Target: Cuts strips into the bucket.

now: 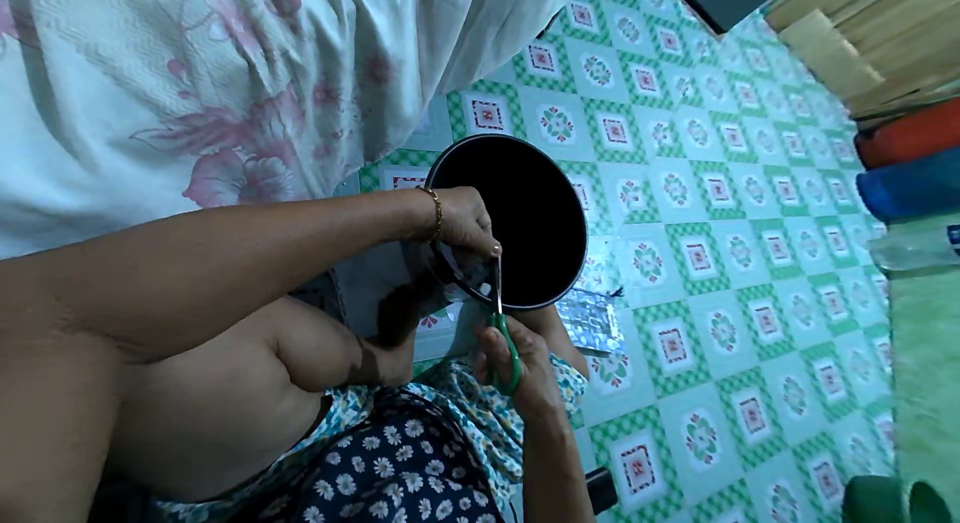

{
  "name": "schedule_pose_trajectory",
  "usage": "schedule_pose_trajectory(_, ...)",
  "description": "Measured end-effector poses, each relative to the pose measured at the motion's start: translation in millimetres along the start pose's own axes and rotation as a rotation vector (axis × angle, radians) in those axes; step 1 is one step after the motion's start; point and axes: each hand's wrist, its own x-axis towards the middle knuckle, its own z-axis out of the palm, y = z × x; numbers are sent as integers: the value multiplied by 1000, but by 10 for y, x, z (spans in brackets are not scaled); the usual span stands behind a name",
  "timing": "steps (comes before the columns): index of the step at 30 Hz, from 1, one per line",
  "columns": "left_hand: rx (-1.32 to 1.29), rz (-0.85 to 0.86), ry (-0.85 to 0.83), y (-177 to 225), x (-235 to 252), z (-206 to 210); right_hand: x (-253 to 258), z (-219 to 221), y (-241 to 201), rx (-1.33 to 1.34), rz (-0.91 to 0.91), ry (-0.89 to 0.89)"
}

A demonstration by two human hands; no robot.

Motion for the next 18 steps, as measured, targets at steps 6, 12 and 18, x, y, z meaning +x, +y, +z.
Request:
schedule_pose_trajectory(6, 383, 94, -123, -2, -71, -100, -2, -506, 242, 149, -103, -120)
schedule_pose_trajectory(12, 775, 127, -323, -114, 24, 89, 94, -1004, 469, 362, -107, 81)
schedule_pose_trajectory(18, 501, 379, -156, -222, -7, 586, 276, -1322, 706, 289, -95, 139)
